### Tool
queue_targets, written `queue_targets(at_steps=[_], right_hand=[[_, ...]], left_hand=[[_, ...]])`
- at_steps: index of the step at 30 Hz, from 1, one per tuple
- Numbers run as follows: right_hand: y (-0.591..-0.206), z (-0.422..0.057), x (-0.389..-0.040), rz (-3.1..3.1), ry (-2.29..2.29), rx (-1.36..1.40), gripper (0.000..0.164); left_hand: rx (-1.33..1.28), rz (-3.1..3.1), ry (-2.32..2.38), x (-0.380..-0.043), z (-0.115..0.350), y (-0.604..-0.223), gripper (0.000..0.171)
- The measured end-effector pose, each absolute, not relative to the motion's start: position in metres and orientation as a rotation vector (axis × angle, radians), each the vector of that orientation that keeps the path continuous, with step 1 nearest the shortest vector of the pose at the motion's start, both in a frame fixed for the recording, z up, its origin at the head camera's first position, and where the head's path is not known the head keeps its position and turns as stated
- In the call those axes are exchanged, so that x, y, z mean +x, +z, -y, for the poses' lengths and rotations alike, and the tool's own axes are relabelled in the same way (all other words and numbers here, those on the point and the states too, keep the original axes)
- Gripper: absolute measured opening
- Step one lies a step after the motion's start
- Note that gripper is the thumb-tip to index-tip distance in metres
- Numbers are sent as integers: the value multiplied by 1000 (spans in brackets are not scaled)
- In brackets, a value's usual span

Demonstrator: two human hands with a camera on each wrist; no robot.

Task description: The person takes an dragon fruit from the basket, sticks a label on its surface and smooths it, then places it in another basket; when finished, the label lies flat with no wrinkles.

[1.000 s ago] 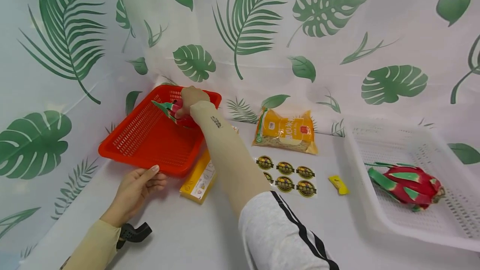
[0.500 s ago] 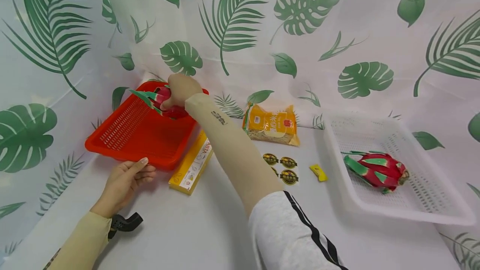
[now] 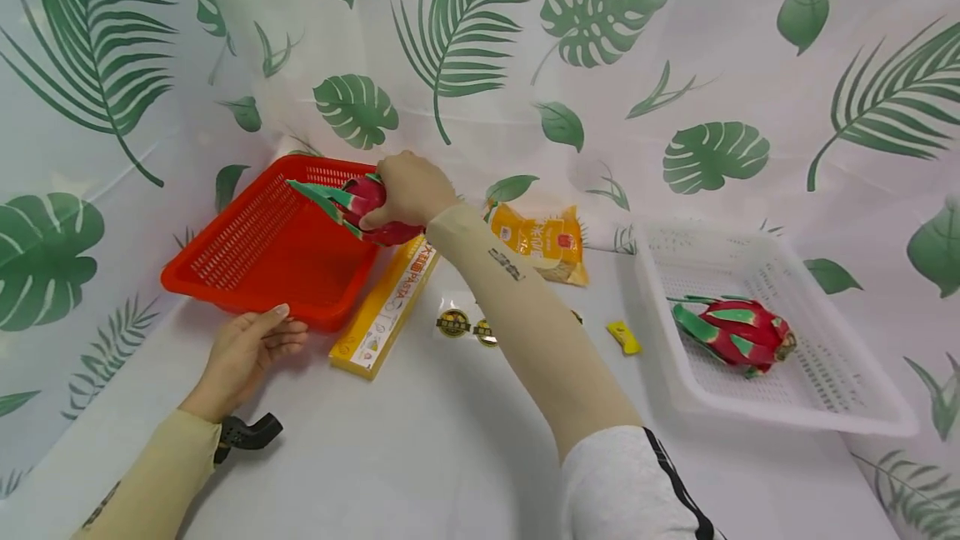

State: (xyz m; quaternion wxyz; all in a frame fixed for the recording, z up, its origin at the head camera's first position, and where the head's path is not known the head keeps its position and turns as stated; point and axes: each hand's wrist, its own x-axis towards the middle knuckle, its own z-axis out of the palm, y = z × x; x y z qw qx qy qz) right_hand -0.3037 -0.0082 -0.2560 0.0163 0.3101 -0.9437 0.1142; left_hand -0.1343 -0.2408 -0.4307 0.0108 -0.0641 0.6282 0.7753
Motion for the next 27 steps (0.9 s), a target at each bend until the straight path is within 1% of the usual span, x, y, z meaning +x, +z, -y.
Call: queue_targets(at_steps=[3, 9, 16, 22, 27], right_hand=[[-258, -9, -293, 2932, 319, 972, 59], [-267, -43, -265, 2968, 269, 931, 70], [-285, -90, -221, 2956, 236, 983, 72], [-304, -120, -187, 2999, 170, 955, 78], [-320, -145, -167, 3021, 145, 938, 76]], left_hand=[[-148, -1927, 2439, -136, 241, -430, 26], [-95, -1893, 2471, -135, 237, -428, 27], [-71, -1872, 2525, -135, 232, -429, 30], [-105, -1898, 2536, -132, 230, -426, 29], [-152, -1917, 2526, -131, 224, -426, 29]])
